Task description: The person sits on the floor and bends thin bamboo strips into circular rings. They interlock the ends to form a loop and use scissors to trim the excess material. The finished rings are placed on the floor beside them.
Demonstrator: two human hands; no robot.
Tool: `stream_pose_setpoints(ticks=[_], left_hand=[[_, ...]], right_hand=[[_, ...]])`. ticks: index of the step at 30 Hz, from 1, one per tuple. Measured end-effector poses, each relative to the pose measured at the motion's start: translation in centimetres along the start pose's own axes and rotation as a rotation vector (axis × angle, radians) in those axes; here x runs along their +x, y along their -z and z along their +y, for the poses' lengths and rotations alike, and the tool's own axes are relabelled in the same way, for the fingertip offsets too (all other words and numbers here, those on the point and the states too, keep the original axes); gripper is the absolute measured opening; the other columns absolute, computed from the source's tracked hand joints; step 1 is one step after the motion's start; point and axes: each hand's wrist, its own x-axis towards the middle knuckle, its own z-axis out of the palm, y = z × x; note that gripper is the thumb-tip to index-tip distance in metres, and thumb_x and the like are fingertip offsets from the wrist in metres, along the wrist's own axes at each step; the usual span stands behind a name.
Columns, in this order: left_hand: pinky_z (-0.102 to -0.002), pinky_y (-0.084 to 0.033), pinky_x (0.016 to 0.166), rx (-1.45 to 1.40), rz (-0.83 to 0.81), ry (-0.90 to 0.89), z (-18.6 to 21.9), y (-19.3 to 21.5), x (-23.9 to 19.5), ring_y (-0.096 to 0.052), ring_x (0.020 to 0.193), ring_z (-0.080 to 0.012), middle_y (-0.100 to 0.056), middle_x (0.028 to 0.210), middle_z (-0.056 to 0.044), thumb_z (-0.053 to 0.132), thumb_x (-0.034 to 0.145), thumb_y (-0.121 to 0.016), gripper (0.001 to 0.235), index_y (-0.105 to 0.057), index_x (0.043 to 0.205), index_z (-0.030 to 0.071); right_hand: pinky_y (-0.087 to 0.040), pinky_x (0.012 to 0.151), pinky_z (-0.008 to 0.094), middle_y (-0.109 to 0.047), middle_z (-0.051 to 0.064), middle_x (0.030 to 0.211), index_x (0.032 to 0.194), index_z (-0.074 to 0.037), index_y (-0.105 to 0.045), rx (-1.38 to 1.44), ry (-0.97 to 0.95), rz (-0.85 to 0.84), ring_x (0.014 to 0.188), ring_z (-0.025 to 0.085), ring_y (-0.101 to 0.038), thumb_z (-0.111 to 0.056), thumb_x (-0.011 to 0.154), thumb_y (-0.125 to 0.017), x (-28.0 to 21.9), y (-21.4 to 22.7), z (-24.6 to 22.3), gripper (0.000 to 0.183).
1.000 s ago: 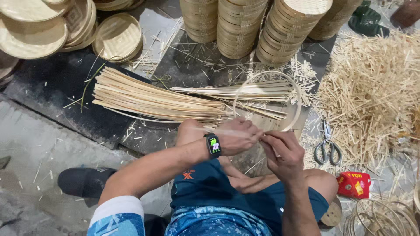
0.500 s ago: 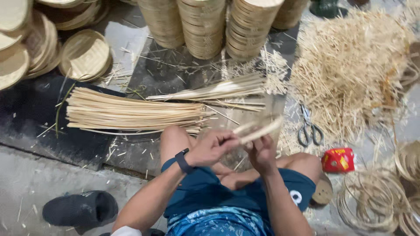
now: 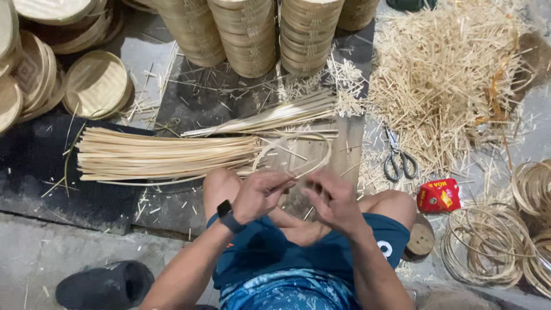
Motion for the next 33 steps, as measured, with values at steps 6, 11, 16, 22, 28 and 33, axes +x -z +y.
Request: stream_pose_setpoints(ticks=[6,11,16,22,28,33], left_hand=[[-0.028,-0.058,0.071,-0.19,0.018,0.071,-2.1,-2.4,0.1,-0.071,0.085,-0.0101,-0.077,0.096,-0.008,0.011,0.099,-0.074,0.023,-0.073,0.12,0.002],[-0.019,-0.043,0.055,-0.772,0.226,0.552,-3.2,-2.5,-0.3,-0.053,0.065,-0.0019,-0.066,0.083,0.006,0.007,0.089,-0.078,0.033,-0.076,0.122,0.006],[-0.021,-0.046,0.062,-0.438,0.388,0.366,-2.1,-5.4,0.0,-0.059,0.072,-0.0062,-0.071,0.084,0.002,0.004,0.083,-0.084,0.024,-0.08,0.107,0.005],[-0.028,-0.051,0.074,0.042,0.59,0.091,1.1,-5.9,1.6,-0.061,0.09,-0.0182,-0.062,0.103,-0.006,0.009,0.082,-0.084,0.022,-0.081,0.103,0.013],[-0.037,-0.044,0.087,0.235,0.519,-0.087,2.1,-4.5,0.6,-0.054,0.103,-0.0244,-0.059,0.111,-0.008,0.011,0.078,-0.083,0.026,-0.08,0.104,0.013],[-0.026,-0.05,0.062,-0.304,0.022,0.665,-4.0,-1.3,-0.5,-0.061,0.072,-0.0138,-0.076,0.084,-0.007,0.014,0.096,-0.08,0.014,-0.084,0.104,0.004]], right_hand=[[-0.058,0.079,0.035,-0.072,0.009,0.102,0.105,-0.005,-0.071,0.082,0.246,-0.075,0.092,0.026,-0.072,-0.004,0.089,-0.071,-2.2,-0.4,1.6,0.017],[-0.057,0.08,0.033,-0.072,0.011,0.103,0.109,-0.002,-0.066,0.821,-0.158,0.018,0.092,0.021,-0.07,-0.005,0.105,-0.064,-3.0,-3.6,3.2,0.005],[-0.057,0.096,0.037,-0.067,0.009,0.114,0.118,-0.004,-0.057,1.694,-0.543,0.303,0.105,0.02,-0.068,-0.016,0.104,-0.057,-3.6,-7.2,4.1,0.018],[-0.054,0.095,0.033,-0.069,0.009,0.115,0.122,-0.002,-0.062,1.792,-0.729,0.192,0.105,0.018,-0.067,-0.02,0.098,-0.056,-2.8,-9.9,4.5,0.03],[-0.057,0.086,0.034,-0.07,0.009,0.109,0.119,-0.002,-0.063,1.688,-0.473,0.061,0.097,0.019,-0.069,-0.019,0.104,-0.061,-1.7,-8.8,4.8,0.023],[-0.054,0.079,0.039,-0.071,0.009,0.088,0.1,-0.007,-0.071,0.16,-0.056,0.082,0.086,0.026,-0.068,-0.011,0.092,-0.07,-0.9,-6.4,4.9,0.008]])
